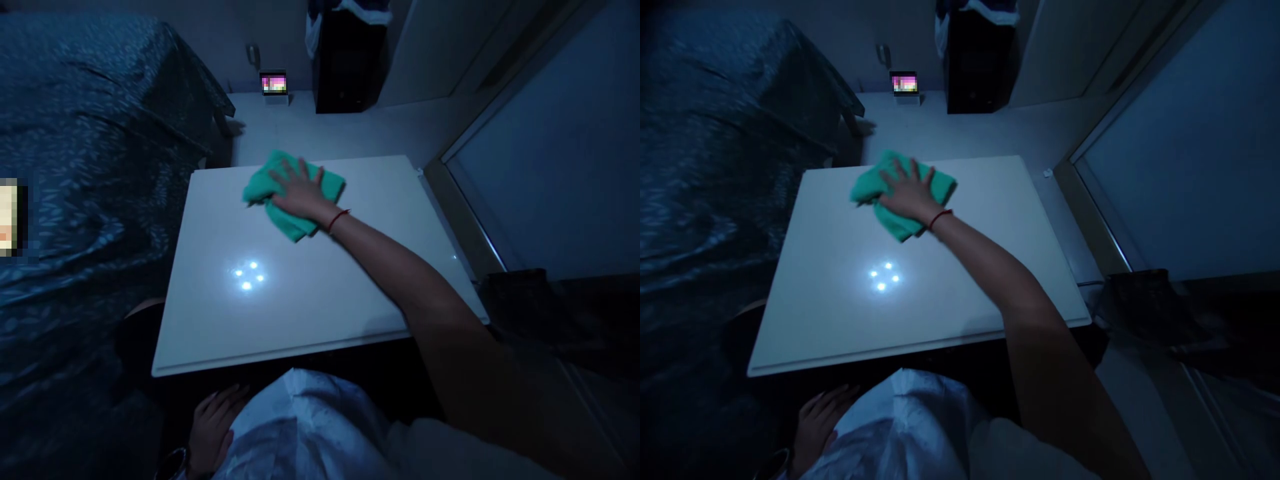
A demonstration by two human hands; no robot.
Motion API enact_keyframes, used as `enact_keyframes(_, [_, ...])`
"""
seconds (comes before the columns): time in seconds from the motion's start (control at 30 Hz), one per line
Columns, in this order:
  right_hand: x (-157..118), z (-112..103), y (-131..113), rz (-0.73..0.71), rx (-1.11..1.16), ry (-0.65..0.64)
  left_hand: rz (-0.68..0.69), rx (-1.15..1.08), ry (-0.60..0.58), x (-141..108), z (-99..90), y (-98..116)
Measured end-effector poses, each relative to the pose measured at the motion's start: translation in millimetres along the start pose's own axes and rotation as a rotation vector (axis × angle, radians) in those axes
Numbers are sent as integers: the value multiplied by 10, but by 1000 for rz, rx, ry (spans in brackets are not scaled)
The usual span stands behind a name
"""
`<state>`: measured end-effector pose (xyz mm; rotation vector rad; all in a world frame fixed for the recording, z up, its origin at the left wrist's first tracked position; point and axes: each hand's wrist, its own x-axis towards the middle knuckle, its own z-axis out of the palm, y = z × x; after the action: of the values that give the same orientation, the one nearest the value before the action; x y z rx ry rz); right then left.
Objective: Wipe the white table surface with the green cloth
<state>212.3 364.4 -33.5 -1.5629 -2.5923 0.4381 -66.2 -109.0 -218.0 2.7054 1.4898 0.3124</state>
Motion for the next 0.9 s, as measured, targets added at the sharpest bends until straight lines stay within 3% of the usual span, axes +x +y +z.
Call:
enact_keyframes(0.1, [23,-190,628,251,32,67,43,70,16,17,-6,-1])
enact_keyframes(0.17, [-18,-245,884,346,21,99,40,63,17,21,-3,-5])
enact_keyframes(0.23, [-78,-256,969,399,-2,139,38,49,25,18,9,-18])
enact_keyframes(0.3, [-143,-242,900,407,-15,164,48,38,43,11,28,-40])
enact_keyframes(0.4, [-241,-197,597,331,-5,117,92,24,83,9,55,-78])
enact_keyframes(0.53, [-405,-38,-34,122,9,18,121,-3,115,21,68,-94])
enact_keyframes(0.67, [-710,281,-816,-241,-7,-63,90,-29,98,15,71,-71])
enact_keyframes(0.77, [-1017,503,-1343,-568,-72,-36,70,-17,83,-7,88,-63])
enact_keyframes(0.9, [-1314,587,-1674,-892,-233,3,65,-17,67,-55,128,-71])
